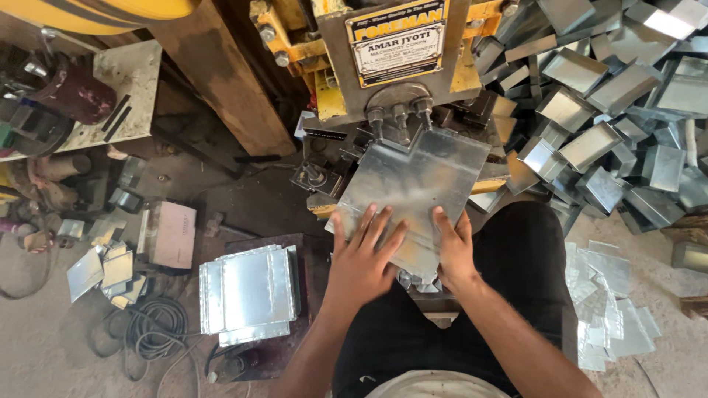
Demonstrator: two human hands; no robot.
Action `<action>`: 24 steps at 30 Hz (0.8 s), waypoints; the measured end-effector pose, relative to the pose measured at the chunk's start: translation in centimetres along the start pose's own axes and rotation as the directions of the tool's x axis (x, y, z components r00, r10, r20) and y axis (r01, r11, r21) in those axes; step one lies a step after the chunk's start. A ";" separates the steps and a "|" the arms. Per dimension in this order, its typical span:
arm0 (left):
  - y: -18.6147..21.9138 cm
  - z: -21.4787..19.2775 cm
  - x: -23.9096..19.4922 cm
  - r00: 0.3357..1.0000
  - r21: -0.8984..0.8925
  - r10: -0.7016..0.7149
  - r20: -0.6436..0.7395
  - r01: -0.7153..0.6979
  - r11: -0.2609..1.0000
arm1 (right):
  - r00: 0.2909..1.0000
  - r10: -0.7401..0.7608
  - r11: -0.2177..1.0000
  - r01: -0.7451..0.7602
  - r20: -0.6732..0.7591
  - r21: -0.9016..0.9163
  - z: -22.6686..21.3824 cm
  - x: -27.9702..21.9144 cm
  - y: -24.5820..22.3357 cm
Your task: The person picks up metal sheets from a stack and inserts them into a machine to bend the edges. They rotate each sheet to process multiple sides and then stack the finished components.
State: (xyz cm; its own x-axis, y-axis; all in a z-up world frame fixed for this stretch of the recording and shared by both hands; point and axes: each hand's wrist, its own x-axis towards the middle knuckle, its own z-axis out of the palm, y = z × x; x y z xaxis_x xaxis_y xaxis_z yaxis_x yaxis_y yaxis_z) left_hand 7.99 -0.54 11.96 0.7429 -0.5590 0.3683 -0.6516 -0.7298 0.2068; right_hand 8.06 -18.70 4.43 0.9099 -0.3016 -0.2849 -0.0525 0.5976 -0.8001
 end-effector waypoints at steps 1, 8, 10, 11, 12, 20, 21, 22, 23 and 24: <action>-0.4 0.6 0.5 0.999 0.049 0.027 -0.040 -0.025 0.998 | 1.000 0.015 1.000 -0.015 -0.014 0.001 0.0 -0.1 0.1; -2.9 3.3 2.0 0.969 0.040 0.123 -0.216 -0.117 0.992 | 0.996 -0.017 1.000 0.017 0.085 -0.001 0.0 0.4 -0.5; -2.8 3.1 1.7 0.966 0.036 0.144 -0.215 -0.139 0.990 | 0.989 0.085 0.996 -0.089 0.123 0.027 -0.7 0.0 -0.9; -2.6 2.7 1.1 0.961 0.062 0.167 -0.220 -0.157 0.986 | 0.972 0.200 0.976 -0.208 0.124 0.061 -1.2 -0.2 -1.2; -2.4 2.5 0.7 0.955 0.089 0.190 -0.226 -0.173 0.981 | 0.942 0.310 0.942 -0.323 0.131 0.093 -1.9 -0.3 -1.5; 2.0 7.5 -9.2 0.797 -0.929 -0.562 -0.221 0.003 0.370 | 0.906 0.305 0.949 -0.262 0.293 -0.177 -7.3 -3.6 2.7; 2.6 9.1 -9.9 0.699 -0.999 -0.713 0.048 0.020 -0.048 | 0.905 0.302 0.950 -0.260 0.300 -0.171 -7.4 -4.2 3.4; 2.9 10.3 -10.5 0.609 -0.932 -0.738 0.291 0.008 -0.361 | 0.943 0.218 0.962 -0.165 0.251 -0.219 -7.2 -4.4 3.9; 3.1 11.1 -10.9 0.557 -0.834 -0.689 0.463 0.011 -0.552 | 0.970 0.129 0.960 -0.070 0.207 -0.269 -6.9 -4.8 4.1; 3.1 11.5 -11.1 0.532 -0.756 -0.636 0.559 0.013 -0.655 | 0.986 0.033 0.946 0.022 0.164 -0.324 -6.5 -5.0 4.1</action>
State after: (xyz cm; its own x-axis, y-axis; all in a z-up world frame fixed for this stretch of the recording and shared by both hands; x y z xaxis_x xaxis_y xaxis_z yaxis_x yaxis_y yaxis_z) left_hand -0.56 -1.11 -1.90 0.8951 -0.0539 -0.4425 0.3202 0.7683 0.5543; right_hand 0.66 -19.58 -0.82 0.9627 -0.1556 -0.2211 -0.1633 0.3175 -0.9341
